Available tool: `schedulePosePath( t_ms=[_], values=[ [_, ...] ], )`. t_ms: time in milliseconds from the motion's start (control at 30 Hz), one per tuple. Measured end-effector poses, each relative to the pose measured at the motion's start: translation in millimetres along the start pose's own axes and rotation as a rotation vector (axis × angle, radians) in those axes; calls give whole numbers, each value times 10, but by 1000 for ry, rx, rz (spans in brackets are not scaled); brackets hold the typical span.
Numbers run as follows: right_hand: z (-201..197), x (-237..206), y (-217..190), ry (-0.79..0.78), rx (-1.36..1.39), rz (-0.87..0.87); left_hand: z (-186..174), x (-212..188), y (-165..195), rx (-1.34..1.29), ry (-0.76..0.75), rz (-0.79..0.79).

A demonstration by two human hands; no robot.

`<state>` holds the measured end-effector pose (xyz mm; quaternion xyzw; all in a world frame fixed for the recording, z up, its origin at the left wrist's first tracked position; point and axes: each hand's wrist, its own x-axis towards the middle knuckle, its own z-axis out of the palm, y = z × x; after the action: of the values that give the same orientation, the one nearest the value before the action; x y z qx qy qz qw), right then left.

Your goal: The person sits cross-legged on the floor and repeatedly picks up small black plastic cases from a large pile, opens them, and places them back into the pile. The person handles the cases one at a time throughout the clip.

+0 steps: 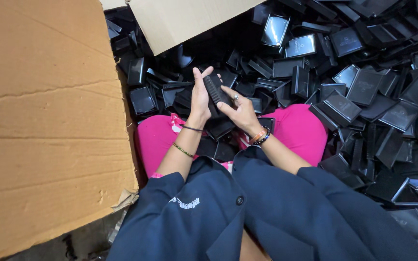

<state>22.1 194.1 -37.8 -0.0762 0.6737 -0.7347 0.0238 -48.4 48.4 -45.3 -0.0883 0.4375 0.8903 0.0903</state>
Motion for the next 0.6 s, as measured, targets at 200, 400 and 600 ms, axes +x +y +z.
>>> schedulePosePath(
  t_ms=[200,400,600],
  values=[
    [-14,-186,-39,19,-453,-139,-4,45,-96,-90,73,-52],
    [-18,-129,-252,-180,-621,-373,-57,70,-106,-404,218,-182],
    [-144,-76,-298,-26,-620,-292,-123,72,-120,-140,152,77]
  ],
)
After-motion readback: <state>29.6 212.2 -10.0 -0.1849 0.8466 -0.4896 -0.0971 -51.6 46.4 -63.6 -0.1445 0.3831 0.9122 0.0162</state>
